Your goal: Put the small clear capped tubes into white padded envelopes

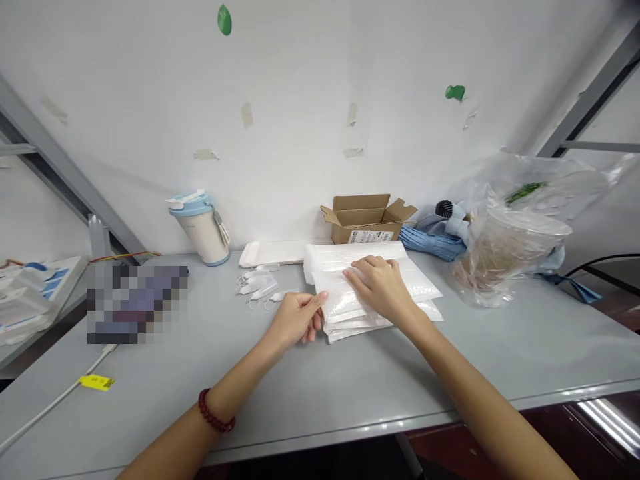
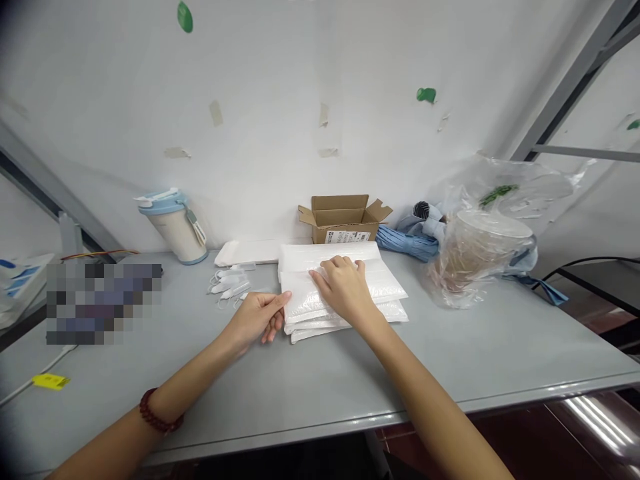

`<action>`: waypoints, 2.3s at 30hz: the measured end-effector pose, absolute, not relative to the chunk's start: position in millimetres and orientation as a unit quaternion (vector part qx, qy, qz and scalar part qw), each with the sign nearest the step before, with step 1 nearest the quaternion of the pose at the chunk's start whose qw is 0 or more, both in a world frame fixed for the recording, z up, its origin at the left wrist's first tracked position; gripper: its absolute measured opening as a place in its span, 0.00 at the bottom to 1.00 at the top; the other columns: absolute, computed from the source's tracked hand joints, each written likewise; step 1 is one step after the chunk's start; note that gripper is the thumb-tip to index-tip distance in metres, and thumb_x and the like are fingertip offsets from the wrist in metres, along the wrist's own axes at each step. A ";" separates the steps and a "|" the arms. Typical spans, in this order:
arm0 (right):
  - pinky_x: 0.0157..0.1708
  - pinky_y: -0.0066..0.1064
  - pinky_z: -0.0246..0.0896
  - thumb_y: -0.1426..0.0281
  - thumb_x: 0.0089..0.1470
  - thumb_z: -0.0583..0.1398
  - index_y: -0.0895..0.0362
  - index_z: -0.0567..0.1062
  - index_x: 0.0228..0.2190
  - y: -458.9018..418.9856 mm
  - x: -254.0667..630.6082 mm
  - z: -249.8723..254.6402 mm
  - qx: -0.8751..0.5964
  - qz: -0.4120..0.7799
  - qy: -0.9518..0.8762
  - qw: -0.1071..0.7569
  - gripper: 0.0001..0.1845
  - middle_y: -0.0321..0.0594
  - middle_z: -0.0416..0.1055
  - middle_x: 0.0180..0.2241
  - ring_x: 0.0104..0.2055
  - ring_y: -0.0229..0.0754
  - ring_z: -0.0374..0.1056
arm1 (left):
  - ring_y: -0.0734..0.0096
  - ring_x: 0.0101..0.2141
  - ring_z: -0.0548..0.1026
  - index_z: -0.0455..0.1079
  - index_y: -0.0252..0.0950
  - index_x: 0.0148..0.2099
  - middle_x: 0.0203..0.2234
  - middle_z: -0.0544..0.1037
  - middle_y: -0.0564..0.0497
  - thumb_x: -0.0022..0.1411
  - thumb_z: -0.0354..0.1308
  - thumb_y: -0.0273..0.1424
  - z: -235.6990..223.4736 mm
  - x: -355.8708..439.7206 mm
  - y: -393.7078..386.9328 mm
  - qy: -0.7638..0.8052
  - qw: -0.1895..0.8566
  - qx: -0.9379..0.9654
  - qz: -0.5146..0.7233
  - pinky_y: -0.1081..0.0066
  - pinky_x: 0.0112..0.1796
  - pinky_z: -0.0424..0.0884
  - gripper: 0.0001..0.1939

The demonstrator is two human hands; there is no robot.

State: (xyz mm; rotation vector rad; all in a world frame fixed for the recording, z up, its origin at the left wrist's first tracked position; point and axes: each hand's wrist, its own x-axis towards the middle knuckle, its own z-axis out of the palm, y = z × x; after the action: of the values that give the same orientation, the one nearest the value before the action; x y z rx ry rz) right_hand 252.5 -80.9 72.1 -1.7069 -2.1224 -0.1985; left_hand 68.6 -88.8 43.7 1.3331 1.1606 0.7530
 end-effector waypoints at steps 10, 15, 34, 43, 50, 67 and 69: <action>0.46 0.45 0.50 0.62 0.61 0.47 0.59 0.73 0.37 -83.4 251.6 70.8 -0.597 -0.123 -0.775 0.170 0.20 0.49 0.72 0.38 0.43 0.49 0.65 | 0.82 0.09 0.56 0.59 0.35 0.18 0.10 0.59 0.59 0.56 0.50 0.50 42.9 69.0 -89.6 0.503 0.515 0.618 0.318 0.76 0.14 0.49 0.25; 0.50 0.48 0.52 0.59 0.63 0.42 0.55 0.63 0.55 -83.0 255.0 69.6 -0.535 -0.050 -0.833 0.135 0.25 0.51 0.56 0.59 0.61 0.53 0.50 | 0.81 0.10 0.56 0.61 0.35 0.18 0.09 0.58 0.59 0.57 0.49 0.49 43.2 68.1 -90.1 0.502 0.495 0.640 0.304 0.76 0.15 0.51 0.25; 0.53 0.54 0.51 0.57 0.62 0.40 0.54 0.59 0.57 -80.7 254.6 64.4 -0.567 -0.029 -0.817 0.103 0.27 0.52 0.50 0.62 0.63 0.57 0.45 | 0.73 0.23 0.69 0.61 0.34 0.18 0.17 0.70 0.51 0.50 0.59 0.41 57.8 85.5 -14.8 0.516 0.538 0.526 0.408 0.71 0.28 0.67 0.18; 0.53 0.54 0.50 0.58 0.62 0.40 0.54 0.61 0.56 -81.3 254.1 66.9 -0.567 -0.015 -0.820 0.082 0.27 0.52 0.50 0.61 0.63 0.57 0.44 | 0.72 0.21 0.66 0.64 0.34 0.18 0.14 0.66 0.54 0.52 0.58 0.33 51.9 87.9 -8.1 0.534 0.545 0.535 0.364 0.71 0.27 0.63 0.14; 0.51 0.53 0.52 0.57 0.62 0.40 0.52 0.64 0.55 -80.0 256.6 63.0 -0.562 -0.029 -0.822 0.094 0.26 0.51 0.53 0.60 0.62 0.56 0.47 | 0.71 0.22 0.62 0.51 0.38 0.09 0.09 0.52 0.57 0.47 0.59 0.25 61.3 90.6 -17.3 0.562 0.417 0.587 0.407 0.72 0.26 0.55 0.23; 0.48 0.48 0.55 0.58 0.62 0.42 0.55 0.67 0.50 -75.6 255.2 62.0 -0.556 -0.034 -0.819 0.140 0.25 0.52 0.61 0.55 0.56 0.53 0.56 | 0.72 0.25 0.73 0.69 0.30 0.30 0.24 0.75 0.46 0.55 0.54 0.27 61.3 88.5 -20.5 0.522 0.506 0.560 0.399 0.70 0.33 0.70 0.05; 0.48 0.48 0.54 0.59 0.62 0.42 0.55 0.68 0.50 -76.1 255.1 62.5 -0.556 -0.034 -0.818 0.144 0.24 0.51 0.61 0.55 0.56 0.53 0.57 | 0.69 0.28 0.75 0.70 0.30 0.33 0.25 0.76 0.45 0.55 0.54 0.27 59.3 83.5 -15.1 0.542 0.461 0.590 0.382 0.68 0.33 0.70 0.06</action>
State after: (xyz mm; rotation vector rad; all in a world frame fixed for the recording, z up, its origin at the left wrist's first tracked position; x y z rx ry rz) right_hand 255.1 -76.1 62.5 -1.6025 -2.3571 -0.0991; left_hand 83.5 -15.1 59.3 1.4529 1.3326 0.9388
